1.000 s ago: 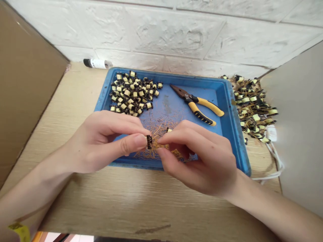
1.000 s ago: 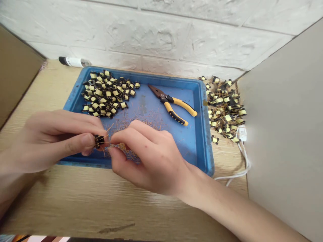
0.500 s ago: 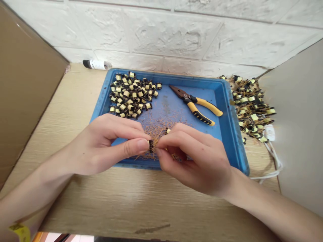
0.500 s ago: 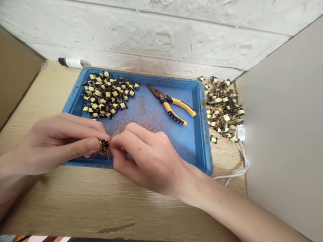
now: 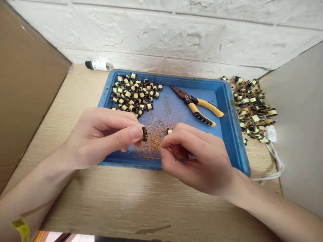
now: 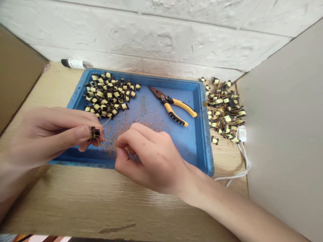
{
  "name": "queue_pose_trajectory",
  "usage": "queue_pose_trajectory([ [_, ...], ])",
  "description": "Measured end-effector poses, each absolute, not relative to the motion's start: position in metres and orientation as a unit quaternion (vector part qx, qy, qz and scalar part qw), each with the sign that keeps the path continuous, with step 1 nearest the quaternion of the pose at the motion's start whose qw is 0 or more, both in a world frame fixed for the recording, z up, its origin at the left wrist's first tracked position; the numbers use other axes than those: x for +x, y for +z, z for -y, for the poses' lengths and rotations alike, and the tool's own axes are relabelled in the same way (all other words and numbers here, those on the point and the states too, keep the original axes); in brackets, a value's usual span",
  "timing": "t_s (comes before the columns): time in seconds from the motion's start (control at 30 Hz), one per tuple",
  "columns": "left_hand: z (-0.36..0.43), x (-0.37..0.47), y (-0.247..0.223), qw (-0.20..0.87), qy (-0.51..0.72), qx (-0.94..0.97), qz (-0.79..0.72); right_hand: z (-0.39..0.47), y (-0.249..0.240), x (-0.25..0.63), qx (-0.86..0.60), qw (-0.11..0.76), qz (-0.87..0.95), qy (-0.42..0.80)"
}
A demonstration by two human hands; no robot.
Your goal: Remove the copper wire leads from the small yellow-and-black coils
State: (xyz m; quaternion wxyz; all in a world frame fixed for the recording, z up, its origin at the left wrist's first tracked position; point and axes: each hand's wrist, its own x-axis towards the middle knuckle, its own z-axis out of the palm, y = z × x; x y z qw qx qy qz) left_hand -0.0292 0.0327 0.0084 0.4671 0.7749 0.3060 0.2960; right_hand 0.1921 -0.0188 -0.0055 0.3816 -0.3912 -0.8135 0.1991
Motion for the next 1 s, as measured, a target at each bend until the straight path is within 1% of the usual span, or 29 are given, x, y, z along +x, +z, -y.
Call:
queue_pose_trajectory([
  [0.13, -0.0327, -0.0291, 0.0081, 0.476, 0.285, 0.780, -0.290, 0.0167, -0.0048, 0.1918, -0.404, 0.415, 0.788, 0.210],
  [0.27, -0.0321, -0.0298, 0.0056, 0.483, 0.278, 0.782, -0.279, 0.0157, -0.0050, 0.1921, -0.395, 0.427, 0.784, 0.216],
  [0.43, -0.0314, -0.0291, 0.0022, 0.498, 0.275, 0.775, -0.275, 0.0170, -0.0059, 0.1917, -0.381, 0.419, 0.800, 0.198],
  [0.6, -0.0310, -0.0259, 0.0051, 0.491, 0.255, 0.785, -0.278, 0.0190, -0.0070, 0.1916, -0.385, 0.402, 0.814, 0.167],
  [1.0, -0.0307, -0.0260, 0.0027, 0.492, 0.247, 0.788, -0.276, 0.0206, -0.0084, 0.1915, -0.383, 0.410, 0.814, 0.148],
])
